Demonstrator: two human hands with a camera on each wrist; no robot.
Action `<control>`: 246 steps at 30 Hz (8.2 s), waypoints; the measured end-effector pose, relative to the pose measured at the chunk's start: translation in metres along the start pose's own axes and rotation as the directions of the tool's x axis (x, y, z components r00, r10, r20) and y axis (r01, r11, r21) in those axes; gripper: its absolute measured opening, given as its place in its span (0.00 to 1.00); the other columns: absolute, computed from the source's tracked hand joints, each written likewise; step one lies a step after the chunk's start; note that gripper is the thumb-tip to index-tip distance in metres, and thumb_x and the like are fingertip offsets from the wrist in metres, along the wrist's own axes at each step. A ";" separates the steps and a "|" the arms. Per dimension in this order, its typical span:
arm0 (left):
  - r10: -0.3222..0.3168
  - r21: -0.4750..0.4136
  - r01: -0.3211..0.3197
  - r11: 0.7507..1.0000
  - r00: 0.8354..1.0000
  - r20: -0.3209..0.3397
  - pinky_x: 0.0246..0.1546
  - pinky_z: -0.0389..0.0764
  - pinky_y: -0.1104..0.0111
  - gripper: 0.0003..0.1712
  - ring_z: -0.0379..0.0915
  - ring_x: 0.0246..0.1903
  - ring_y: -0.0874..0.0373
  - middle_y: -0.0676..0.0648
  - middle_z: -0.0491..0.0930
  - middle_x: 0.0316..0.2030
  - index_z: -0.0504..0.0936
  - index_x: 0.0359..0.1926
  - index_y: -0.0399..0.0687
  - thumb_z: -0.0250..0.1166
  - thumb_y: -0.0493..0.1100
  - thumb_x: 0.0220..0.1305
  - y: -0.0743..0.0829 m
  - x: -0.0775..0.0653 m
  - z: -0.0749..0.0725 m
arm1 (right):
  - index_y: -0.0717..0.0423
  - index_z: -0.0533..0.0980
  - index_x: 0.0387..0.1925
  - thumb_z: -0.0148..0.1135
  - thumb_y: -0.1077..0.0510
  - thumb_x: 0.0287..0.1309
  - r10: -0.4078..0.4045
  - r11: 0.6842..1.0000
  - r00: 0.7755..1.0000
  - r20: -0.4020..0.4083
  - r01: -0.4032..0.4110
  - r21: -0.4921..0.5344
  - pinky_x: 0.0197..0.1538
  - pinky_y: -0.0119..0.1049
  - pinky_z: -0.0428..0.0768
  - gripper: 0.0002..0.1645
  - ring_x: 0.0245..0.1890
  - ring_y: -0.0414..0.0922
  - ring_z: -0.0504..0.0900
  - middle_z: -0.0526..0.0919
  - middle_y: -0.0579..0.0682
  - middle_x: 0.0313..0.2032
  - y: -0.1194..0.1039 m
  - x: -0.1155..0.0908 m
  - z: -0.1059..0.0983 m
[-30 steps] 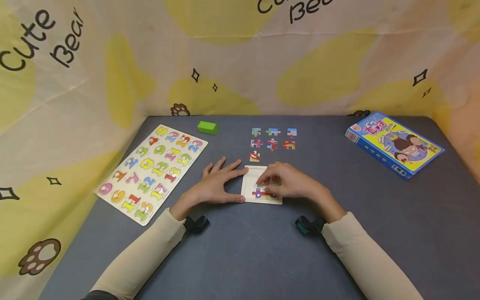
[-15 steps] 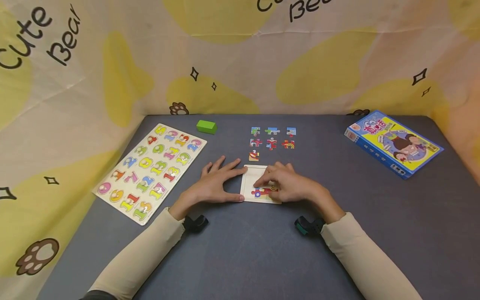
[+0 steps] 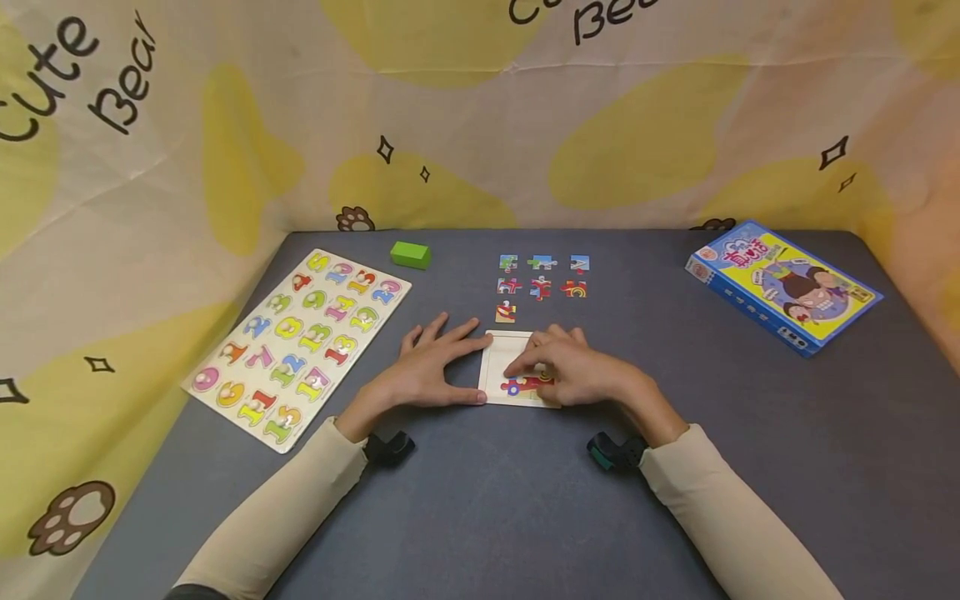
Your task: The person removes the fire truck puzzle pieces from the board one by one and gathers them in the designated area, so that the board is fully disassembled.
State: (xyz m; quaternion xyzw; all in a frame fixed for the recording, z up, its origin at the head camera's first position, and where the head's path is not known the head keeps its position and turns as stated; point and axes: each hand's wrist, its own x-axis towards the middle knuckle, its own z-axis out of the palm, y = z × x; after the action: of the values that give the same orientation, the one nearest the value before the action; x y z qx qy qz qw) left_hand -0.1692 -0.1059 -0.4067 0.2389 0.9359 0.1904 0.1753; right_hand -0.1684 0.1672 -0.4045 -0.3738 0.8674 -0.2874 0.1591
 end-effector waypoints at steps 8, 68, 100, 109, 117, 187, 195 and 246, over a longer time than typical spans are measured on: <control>-0.006 0.001 0.006 1.000 1.000 0.005 0.74 0.30 0.35 0.50 0.26 0.82 0.39 0.55 0.47 0.82 0.61 0.78 0.71 0.70 0.69 0.57 0.000 0.000 0.000 | 0.38 0.84 0.55 0.66 0.66 0.55 -0.002 1.000 1.000 -0.005 0.002 -0.008 0.42 0.44 0.54 0.28 0.39 0.44 0.65 0.77 0.41 0.37 0.001 0.000 0.001; -0.003 0.015 0.003 1.000 1.000 -0.015 0.74 0.31 0.35 0.50 0.27 0.82 0.39 0.55 0.48 0.82 0.62 0.78 0.70 0.70 0.69 0.57 0.001 -0.001 -0.001 | 0.44 0.85 0.52 0.74 0.63 0.53 -0.043 0.999 0.997 -0.063 0.045 0.015 0.43 0.43 0.53 0.23 0.40 0.43 0.68 0.82 0.40 0.38 -0.002 0.002 0.003; 0.007 0.015 -0.007 1.000 1.000 -0.028 0.74 0.33 0.34 0.50 0.28 0.82 0.39 0.54 0.49 0.82 0.62 0.77 0.71 0.70 0.70 0.57 0.000 -0.002 0.003 | 0.42 0.85 0.53 0.74 0.61 0.54 -0.048 0.998 0.986 -0.159 0.054 0.032 0.44 0.43 0.55 0.24 0.40 0.44 0.70 0.81 0.40 0.38 0.010 0.000 0.002; 0.012 0.008 -0.012 1.000 1.000 -0.029 0.74 0.33 0.34 0.50 0.28 0.81 0.38 0.54 0.49 0.82 0.62 0.77 0.70 0.71 0.69 0.57 0.000 -0.002 0.003 | 0.41 0.84 0.55 0.74 0.59 0.55 -0.017 0.997 0.982 -0.188 0.030 0.066 0.43 0.44 0.54 0.24 0.41 0.45 0.70 0.83 0.39 0.41 0.019 0.000 0.001; 0.013 0.015 -0.013 1.000 0.999 -0.035 0.74 0.33 0.34 0.49 0.28 0.82 0.39 0.54 0.50 0.81 0.62 0.77 0.70 0.71 0.69 0.57 0.001 -0.003 0.004 | 0.44 0.84 0.56 0.71 0.60 0.56 0.013 0.998 0.972 -0.235 0.003 0.067 0.42 0.44 0.53 0.24 0.38 0.44 0.70 0.81 0.42 0.38 0.026 -0.002 -0.002; 0.004 0.004 -0.004 1.000 1.000 -0.020 0.74 0.32 0.34 0.49 0.27 0.82 0.39 0.54 0.49 0.82 0.61 0.78 0.71 0.70 0.69 0.58 0.001 -0.003 0.004 | 0.50 0.82 0.59 0.68 0.63 0.57 0.142 0.989 0.954 -0.265 -0.145 0.008 0.44 0.48 0.53 0.26 0.45 0.50 0.70 0.83 0.53 0.47 0.055 0.033 -0.032; 0.006 0.007 -0.005 1.000 1.000 -0.016 0.74 0.32 0.34 0.49 0.27 0.82 0.39 0.54 0.49 0.82 0.62 0.77 0.71 0.70 0.69 0.57 0.001 -0.002 0.005 | 0.50 0.82 0.60 0.69 0.63 0.58 0.103 0.995 0.948 -0.301 -0.102 0.017 0.44 0.47 0.53 0.26 0.43 0.50 0.71 0.82 0.54 0.45 0.052 0.025 -0.027; -0.016 0.005 0.016 1.000 1.000 0.001 0.74 0.30 0.35 0.51 0.25 0.82 0.41 0.56 0.47 0.82 0.60 0.78 0.72 0.70 0.70 0.57 0.001 -0.001 0.002 | 0.38 0.87 0.47 0.79 0.53 0.51 0.030 1.000 0.995 -0.094 -0.029 0.007 0.46 0.47 0.54 0.19 0.43 0.44 0.65 0.81 0.39 0.44 0.012 -0.018 -0.005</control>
State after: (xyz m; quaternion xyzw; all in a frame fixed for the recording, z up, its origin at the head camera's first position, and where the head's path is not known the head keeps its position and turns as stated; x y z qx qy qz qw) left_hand -0.1671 -0.1050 -0.4078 0.2318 0.9382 0.1864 0.1767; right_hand -0.1656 0.1886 -0.4073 -0.3466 0.8785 -0.3050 0.1233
